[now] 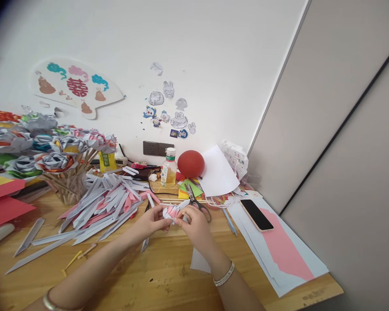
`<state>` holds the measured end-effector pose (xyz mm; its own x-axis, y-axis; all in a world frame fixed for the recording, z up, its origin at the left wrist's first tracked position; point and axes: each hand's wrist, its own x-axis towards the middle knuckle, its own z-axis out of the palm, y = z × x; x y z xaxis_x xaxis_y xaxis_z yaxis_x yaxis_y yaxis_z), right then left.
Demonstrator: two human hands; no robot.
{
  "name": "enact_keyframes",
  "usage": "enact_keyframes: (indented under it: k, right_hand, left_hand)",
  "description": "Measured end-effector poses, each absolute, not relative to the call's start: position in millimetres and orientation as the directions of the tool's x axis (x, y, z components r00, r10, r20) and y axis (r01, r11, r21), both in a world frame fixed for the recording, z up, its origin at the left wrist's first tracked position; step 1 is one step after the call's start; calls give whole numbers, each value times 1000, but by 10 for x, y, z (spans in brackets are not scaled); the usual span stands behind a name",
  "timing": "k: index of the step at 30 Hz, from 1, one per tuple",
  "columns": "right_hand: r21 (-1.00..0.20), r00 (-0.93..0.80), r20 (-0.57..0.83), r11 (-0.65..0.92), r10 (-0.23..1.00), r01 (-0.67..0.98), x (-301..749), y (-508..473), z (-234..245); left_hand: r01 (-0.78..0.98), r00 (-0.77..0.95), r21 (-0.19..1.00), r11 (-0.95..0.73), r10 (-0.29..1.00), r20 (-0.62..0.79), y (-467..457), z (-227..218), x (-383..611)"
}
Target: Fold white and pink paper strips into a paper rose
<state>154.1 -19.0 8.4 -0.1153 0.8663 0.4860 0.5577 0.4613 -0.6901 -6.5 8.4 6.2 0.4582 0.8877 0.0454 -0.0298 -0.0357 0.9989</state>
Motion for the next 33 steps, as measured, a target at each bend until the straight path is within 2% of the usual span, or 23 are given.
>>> enact_keyframes:
  k: [15, 20, 28, 33]
  right_hand:
    - [-752, -69, 427, 396, 902, 528, 1584, -143, 6]
    - [-683, -88, 492, 446, 866, 578, 1564, -160, 14]
    - [-474, -234, 675, 654, 700, 590, 1579, -174, 1]
    - [-507, -199, 670, 637, 715, 581, 1571, -179, 13]
  left_hand:
    - [-16, 444, 997, -70, 893, 70, 90, 50, -66]
    - [-19, 409, 996, -82, 909, 83, 80, 57, -53]
    - [-3, 398, 999, -54, 916, 51, 26, 128, -43]
    - [-17, 387, 998, -55, 920, 58, 38, 112, -43]
